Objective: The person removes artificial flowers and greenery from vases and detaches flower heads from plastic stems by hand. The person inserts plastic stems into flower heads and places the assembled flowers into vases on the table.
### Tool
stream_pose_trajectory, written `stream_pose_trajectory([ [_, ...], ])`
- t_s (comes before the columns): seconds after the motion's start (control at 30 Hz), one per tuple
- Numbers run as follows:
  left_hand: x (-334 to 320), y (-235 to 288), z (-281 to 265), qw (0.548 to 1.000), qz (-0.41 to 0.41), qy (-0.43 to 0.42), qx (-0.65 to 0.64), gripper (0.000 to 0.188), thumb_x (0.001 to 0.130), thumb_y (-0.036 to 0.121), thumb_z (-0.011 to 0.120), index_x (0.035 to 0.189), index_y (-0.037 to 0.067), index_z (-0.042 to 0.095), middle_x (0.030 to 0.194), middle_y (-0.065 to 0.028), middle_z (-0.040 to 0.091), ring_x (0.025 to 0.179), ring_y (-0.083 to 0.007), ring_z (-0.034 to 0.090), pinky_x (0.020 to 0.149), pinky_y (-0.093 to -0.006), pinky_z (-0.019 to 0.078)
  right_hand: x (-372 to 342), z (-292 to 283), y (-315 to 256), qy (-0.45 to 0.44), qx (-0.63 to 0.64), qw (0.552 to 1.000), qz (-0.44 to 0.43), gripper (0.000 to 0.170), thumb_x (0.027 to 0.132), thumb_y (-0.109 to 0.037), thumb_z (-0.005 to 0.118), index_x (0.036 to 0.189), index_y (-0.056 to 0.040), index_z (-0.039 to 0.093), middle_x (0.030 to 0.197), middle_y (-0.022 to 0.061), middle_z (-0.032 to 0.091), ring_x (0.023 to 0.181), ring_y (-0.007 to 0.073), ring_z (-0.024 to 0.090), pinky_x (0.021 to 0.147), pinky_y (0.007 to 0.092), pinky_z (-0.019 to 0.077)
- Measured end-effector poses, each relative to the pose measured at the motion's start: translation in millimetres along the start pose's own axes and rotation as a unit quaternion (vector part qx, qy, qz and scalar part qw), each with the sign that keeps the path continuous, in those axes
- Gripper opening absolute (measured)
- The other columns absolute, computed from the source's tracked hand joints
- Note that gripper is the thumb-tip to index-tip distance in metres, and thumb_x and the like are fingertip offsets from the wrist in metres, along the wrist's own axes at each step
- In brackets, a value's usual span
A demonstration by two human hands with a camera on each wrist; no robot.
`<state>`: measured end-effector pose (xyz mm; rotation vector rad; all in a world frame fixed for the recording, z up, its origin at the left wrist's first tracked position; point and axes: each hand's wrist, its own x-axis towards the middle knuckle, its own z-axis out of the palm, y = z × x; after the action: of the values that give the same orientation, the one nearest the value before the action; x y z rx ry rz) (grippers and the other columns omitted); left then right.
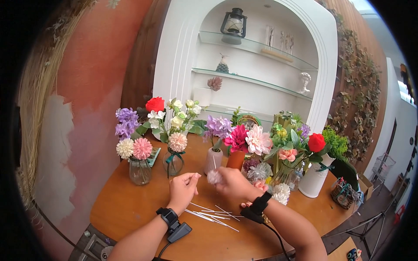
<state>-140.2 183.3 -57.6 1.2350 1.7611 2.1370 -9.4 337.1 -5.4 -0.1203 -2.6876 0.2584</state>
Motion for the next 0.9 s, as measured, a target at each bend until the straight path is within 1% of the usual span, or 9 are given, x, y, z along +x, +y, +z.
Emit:
stream_pose_trajectory([
  [0.03,-0.2,1.0,-0.5,1.000,0.000,0.001,0.000,0.027,0.096,0.020,0.060,0.095,-0.006,0.070,0.057,-0.0069,0.065,0.048,-0.0094,0.060,0.048,-0.0255,0.0456,1.8,0.4,5.5,0.000,0.000,1.000,-0.001,0.041,0.079,-0.013,0.072,0.113,0.0021,0.057,0.098,0.0151,0.067,0.088,0.0327,0.067,0.081,0.0367,0.0531],
  [0.1,-0.5,3.1,-0.9,1.000,-0.005,-0.002,0.002,0.028,0.096,0.020,0.060,0.095,-0.005,0.071,0.057,-0.0069,0.064,0.047,-0.0095,0.060,0.048,-0.0255,0.0456,9.1,-2.9,8.5,0.127,0.163,0.978,0.042,0.035,0.086,-0.014,0.067,0.116,0.0016,0.057,0.090,0.0118,0.068,0.073,0.0227,0.067,0.068,0.0343,0.0535],
  [0.13,-0.4,3.1,-0.6,1.000,-0.004,-0.001,0.002,0.028,0.096,0.020,0.060,0.095,-0.005,0.071,0.057,-0.0069,0.064,0.047,-0.0095,0.060,0.048,-0.0255,0.0456,7.7,-9.7,8.1,0.103,0.274,0.952,0.092,0.032,0.095,-0.017,0.061,0.121,0.0014,0.054,0.094,0.0069,0.067,0.074,0.0126,0.063,0.067,0.0291,0.0522],
  [0.17,-0.4,2.3,-0.1,1.000,-0.005,-0.001,0.000,0.027,0.096,0.020,0.060,0.095,-0.005,0.071,0.057,-0.0071,0.065,0.047,-0.0095,0.060,0.048,-0.0255,0.0455,10.6,-15.0,6.6,0.104,0.274,0.952,0.091,0.032,0.095,-0.017,0.061,0.121,0.0014,0.054,0.094,0.0069,0.067,0.074,0.0126,0.063,0.067,0.0291,0.0522],
  [0.27,0.0,0.9,0.8,1.000,-0.006,0.001,-0.001,0.027,0.096,0.021,0.061,0.096,-0.004,0.071,0.057,-0.0072,0.064,0.047,-0.0095,0.060,0.048,-0.0256,0.0454,16.7,-27.1,9.6,0.135,0.400,0.902,0.093,0.028,0.100,-0.018,0.056,0.121,-0.0002,0.051,0.098,0.0056,0.064,0.072,0.0120,0.064,0.064,0.0249,0.0501],
  [0.43,-0.2,-0.6,1.5,1.000,-0.005,-0.001,-0.009,0.027,0.096,0.021,0.061,0.096,-0.004,0.071,0.056,-0.0068,0.064,0.047,-0.0097,0.060,0.048,-0.0258,0.0451,29.4,-29.7,13.6,0.172,0.413,0.887,0.113,0.035,0.099,-0.020,0.058,0.124,-0.0038,0.039,0.093,0.0056,0.063,0.068,0.0140,0.066,0.057,0.0240,0.0476],
  [0.53,-0.3,-0.1,1.7,1.000,0.000,0.004,-0.015,0.027,0.096,0.022,0.060,0.096,-0.003,0.071,0.056,-0.0067,0.064,0.047,-0.0100,0.061,0.048,-0.0259,0.0451,37.9,-26.9,13.3,0.190,0.415,0.877,0.152,0.034,0.099,-0.023,0.060,0.118,-0.0064,0.037,0.091,0.0066,0.063,0.065,0.0143,0.066,0.051,0.0230,0.0452],
  [0.6,-0.8,2.3,0.7,1.000,0.000,-0.007,-0.008,0.025,0.097,0.018,0.060,0.096,-0.005,0.071,0.057,-0.0011,0.061,0.049,-0.0053,0.055,0.046,-0.0228,0.0410,43.8,-24.8,12.2,0.218,0.390,0.881,0.155,0.033,0.098,-0.024,0.061,0.112,-0.0082,0.035,0.089,0.0074,0.062,0.062,0.0151,0.066,0.047,0.0230,0.0435],
  [0.9,-0.9,2.5,2.8,1.000,0.008,-0.001,-0.004,0.025,0.097,0.018,0.060,0.095,-0.004,0.071,0.056,-0.0022,0.061,0.048,-0.0057,0.056,0.046,-0.0234,0.0414,62.1,-15.8,7.1,0.235,0.357,0.887,0.176,0.020,0.097,-0.020,0.060,0.102,-0.0064,0.046,0.078,0.0054,0.063,0.055,0.0149,0.066,0.038,0.0236,0.0418],
])
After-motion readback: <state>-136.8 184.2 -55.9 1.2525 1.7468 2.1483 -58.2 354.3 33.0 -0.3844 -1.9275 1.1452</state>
